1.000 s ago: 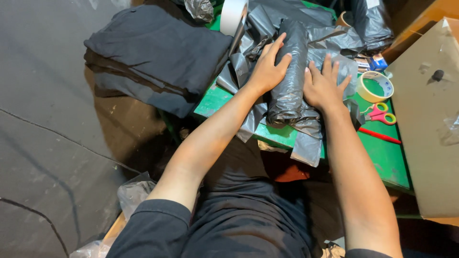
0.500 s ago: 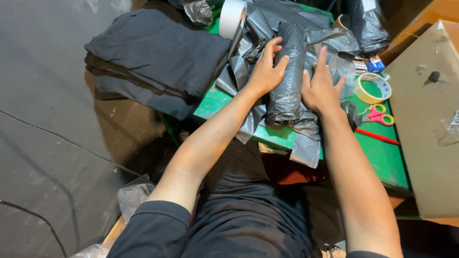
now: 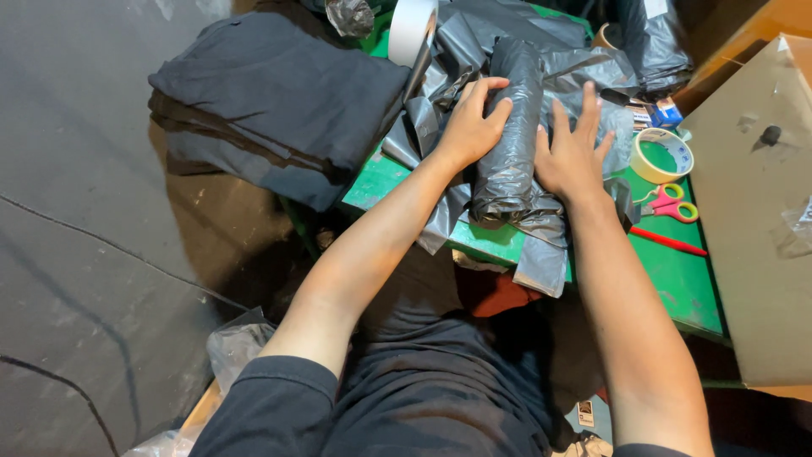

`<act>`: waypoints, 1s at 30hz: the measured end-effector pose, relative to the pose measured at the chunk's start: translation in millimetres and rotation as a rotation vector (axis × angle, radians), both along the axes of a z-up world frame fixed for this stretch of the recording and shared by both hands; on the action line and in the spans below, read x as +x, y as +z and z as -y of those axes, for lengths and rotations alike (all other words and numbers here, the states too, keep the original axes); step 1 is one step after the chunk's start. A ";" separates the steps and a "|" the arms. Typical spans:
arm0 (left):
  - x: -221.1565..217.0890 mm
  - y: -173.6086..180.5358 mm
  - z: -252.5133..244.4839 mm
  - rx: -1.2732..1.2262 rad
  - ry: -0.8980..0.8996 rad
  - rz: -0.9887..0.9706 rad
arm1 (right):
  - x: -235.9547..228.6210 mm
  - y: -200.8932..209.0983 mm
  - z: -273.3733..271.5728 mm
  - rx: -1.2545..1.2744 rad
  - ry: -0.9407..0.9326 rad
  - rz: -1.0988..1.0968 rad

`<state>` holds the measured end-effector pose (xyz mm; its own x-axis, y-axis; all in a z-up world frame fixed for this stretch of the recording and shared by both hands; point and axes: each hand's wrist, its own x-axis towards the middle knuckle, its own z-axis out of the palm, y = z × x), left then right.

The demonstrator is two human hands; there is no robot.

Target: Packing t-shirts into plastic mailers and bags for shipping

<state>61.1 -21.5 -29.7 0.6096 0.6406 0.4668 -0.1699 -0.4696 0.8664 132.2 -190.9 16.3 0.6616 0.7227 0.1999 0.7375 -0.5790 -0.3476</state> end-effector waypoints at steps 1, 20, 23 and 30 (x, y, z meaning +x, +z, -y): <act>-1.3 -0.3 0.3 -0.006 0.001 -0.008 | 1.0 -3.8 1.1 0.054 0.021 0.050; 13.1 -16.4 -10.3 -0.067 -0.007 -0.061 | 22.2 -26.2 -1.9 0.172 -0.002 0.241; 12.7 -17.0 -10.3 -0.076 -0.006 -0.079 | 25.3 -26.8 -2.3 0.150 0.003 0.118; 15.0 -18.9 -11.9 -0.068 -0.006 -0.061 | 36.9 -38.6 -1.9 0.208 -0.011 0.218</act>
